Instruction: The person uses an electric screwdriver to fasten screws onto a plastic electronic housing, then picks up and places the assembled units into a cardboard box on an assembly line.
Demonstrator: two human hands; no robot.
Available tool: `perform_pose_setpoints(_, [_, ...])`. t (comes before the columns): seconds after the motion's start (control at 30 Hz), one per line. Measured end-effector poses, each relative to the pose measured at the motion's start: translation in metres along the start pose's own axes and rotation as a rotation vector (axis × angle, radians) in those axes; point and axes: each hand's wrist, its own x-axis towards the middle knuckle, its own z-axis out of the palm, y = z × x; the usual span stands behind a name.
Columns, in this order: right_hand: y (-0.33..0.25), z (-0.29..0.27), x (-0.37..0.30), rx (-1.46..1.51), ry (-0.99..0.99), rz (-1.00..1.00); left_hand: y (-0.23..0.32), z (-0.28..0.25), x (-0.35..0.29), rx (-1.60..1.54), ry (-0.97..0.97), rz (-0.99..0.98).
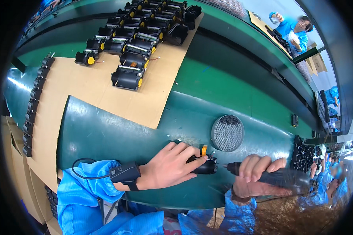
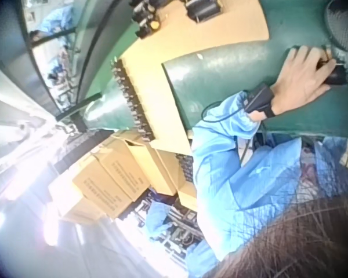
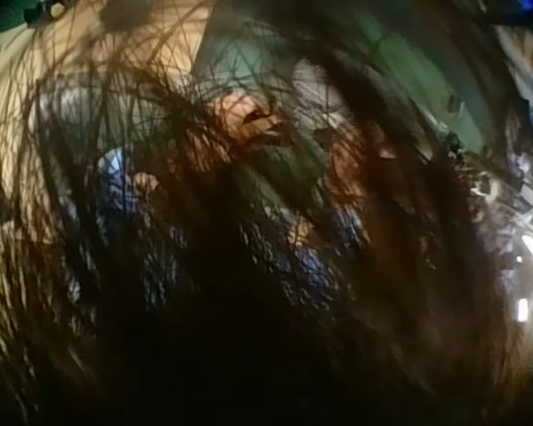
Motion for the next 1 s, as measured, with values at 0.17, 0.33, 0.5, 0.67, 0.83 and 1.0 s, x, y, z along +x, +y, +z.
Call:
perform_pose_setpoints(0.17, [0.021,0.002,-0.01,-0.007,-0.109,0.039,-0.002,0.002,0.0,-0.032,0.024,-0.012])
perform_pose_setpoints(0.33, [0.024,0.004,-0.011,-0.038,-0.128,0.054,-0.002,0.005,-0.002,-0.036,0.024,-0.009])
perform_pose_setpoints(0.5, [0.025,0.005,-0.012,-0.062,-0.131,0.081,-0.001,0.003,-0.003,-0.035,0.023,-0.01])
perform_pose_setpoints(0.67, [0.026,0.004,-0.012,-0.071,-0.15,0.077,0.0,0.002,-0.002,-0.03,0.011,-0.012])
perform_pose_setpoints(0.83, [0.03,0.006,-0.013,-0.084,-0.16,0.084,-0.002,0.005,-0.004,-0.031,0.018,-0.004])
perform_pose_setpoints(1.0, [0.039,0.001,-0.014,-0.013,-0.153,0.066,-0.001,0.004,-0.003,-0.033,0.008,-0.017])
